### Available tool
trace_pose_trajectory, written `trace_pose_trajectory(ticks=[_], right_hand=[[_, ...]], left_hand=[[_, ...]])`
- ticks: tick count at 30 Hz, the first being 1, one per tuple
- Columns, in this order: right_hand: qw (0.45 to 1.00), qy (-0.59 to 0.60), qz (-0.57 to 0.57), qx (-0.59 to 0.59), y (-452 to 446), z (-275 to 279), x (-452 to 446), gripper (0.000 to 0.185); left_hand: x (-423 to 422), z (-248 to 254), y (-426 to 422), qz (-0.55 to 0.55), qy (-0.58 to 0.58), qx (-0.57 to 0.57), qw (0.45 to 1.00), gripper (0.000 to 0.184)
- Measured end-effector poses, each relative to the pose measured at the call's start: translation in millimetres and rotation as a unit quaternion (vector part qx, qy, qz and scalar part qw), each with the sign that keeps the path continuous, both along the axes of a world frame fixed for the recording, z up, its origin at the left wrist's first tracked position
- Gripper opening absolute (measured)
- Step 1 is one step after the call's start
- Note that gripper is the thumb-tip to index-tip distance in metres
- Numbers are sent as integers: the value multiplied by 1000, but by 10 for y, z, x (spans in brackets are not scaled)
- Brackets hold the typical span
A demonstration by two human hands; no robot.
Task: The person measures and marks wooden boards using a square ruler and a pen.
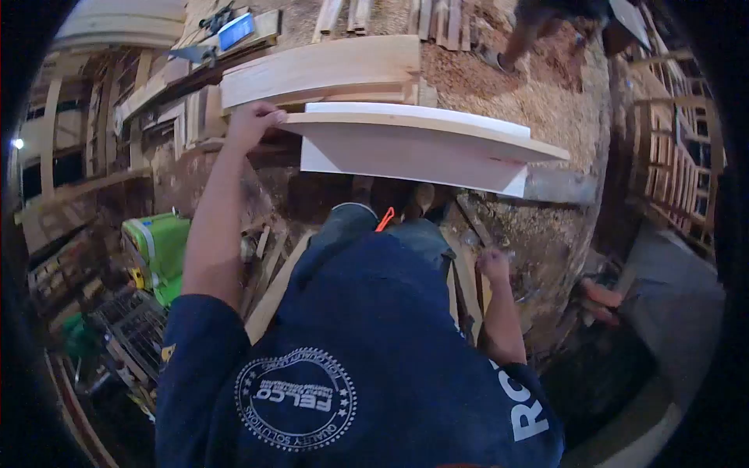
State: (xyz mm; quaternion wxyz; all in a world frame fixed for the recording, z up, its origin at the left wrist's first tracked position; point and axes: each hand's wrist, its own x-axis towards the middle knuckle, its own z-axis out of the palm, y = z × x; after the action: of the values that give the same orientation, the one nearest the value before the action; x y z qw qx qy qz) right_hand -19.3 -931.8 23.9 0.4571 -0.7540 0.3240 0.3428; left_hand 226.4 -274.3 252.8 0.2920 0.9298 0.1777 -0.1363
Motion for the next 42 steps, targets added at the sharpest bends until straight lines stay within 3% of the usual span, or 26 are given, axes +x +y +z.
trace_pose_trajectory(ticks=[4, 5, 6, 8, 9, 10, 11, 12, 14, 16, 18, 20, 21, 23, 26, 29, 34, 37, 41, 42], right_hand=[[958, 62, -191, 202, -374, -308, -519, 16], [941, 55, -243, 229, -247, 13, -476, 15], [957, 39, -227, 175, -142, 227, -410, 11], [979, 7, -191, 67, 76, 551, -272, 10], [979, -6, -194, 61, 174, 672, -202, 10], [979, -19, -196, 55, 274, 772, -119, 10], [978, -35, -200, 51, 405, 869, -16, 10], [976, -48, -206, 43, 567, 976, 104, 10], [972, -75, -223, 21, 859, 1172, 268, 11], [984, -109, -139, -21, 1155, 1289, 278, 13], [982, -173, -50, -47, 1158, 1111, 112, 19], [981, -168, -86, -42, 1386, 1192, -102, 20], [983, -141, -24, -112, 1372, 1141, -268, 18], [977, -74, 43, -195, 1409, 963, -778, 16], [987, 1, -20, -158, 1816, 1087, -1309, 17], [988, 35, -92, -117, 2178, 1300, -1599, 17], [980, 26, -177, -87, 2485, 1767, -1227, 19], [977, 43, -198, -60, 1990, 1470, -1175, 27], [962, -156, -103, -197, 2060, 2109, -484, 16], [959, -150, -120, -207, 2020, 2053, -478, 16]], left_hand=[[95, -80, -12, -100, -34, -59, 993, 42], [129, 238, -337, -148, 10, 0, 989, 55], [149, 269, -576, -186, 27, 20, 982, 66], [158, 274, -1097, -273, 73, -56, 958, 81], [119, -11, -1355, -369, -19, 5, 929, 88], [104, -135, -1636, -426, -67, 11, 902, 69], [168, -43, -1969, -413, 6, 58, 909, 42], [173, -64, -2105, -414, -32, 29, 909, 34], [275, -143, -2160, -412, -64, -7, 909, 27], [418, -89, -2182, -410, -50, -22, 910, 27], [625, 59, -2041, -393, 57, 7, 918, 31], [728, -32, -1678, -389, -2, 4, 921, 36], [806, -656, -1477, -345, -63, -3, 937, 42], [1029, -238, -853, -414, -48, 74, 906, 44], [1348, -129, -92, -395, -44, 120, 910, 41], [1631, -132, 464, -379, 10, 126, 917, 55], [1953, -837, 1093, -375, 31, 133, 917, 65], [2183, -1055, 1182, -399, 82, 152, 900, 66], [2197, -928, 1180, -287, 61, 127, 948, 69], [2211, -935, 1152, -247, 47, 146, 957, 70]])
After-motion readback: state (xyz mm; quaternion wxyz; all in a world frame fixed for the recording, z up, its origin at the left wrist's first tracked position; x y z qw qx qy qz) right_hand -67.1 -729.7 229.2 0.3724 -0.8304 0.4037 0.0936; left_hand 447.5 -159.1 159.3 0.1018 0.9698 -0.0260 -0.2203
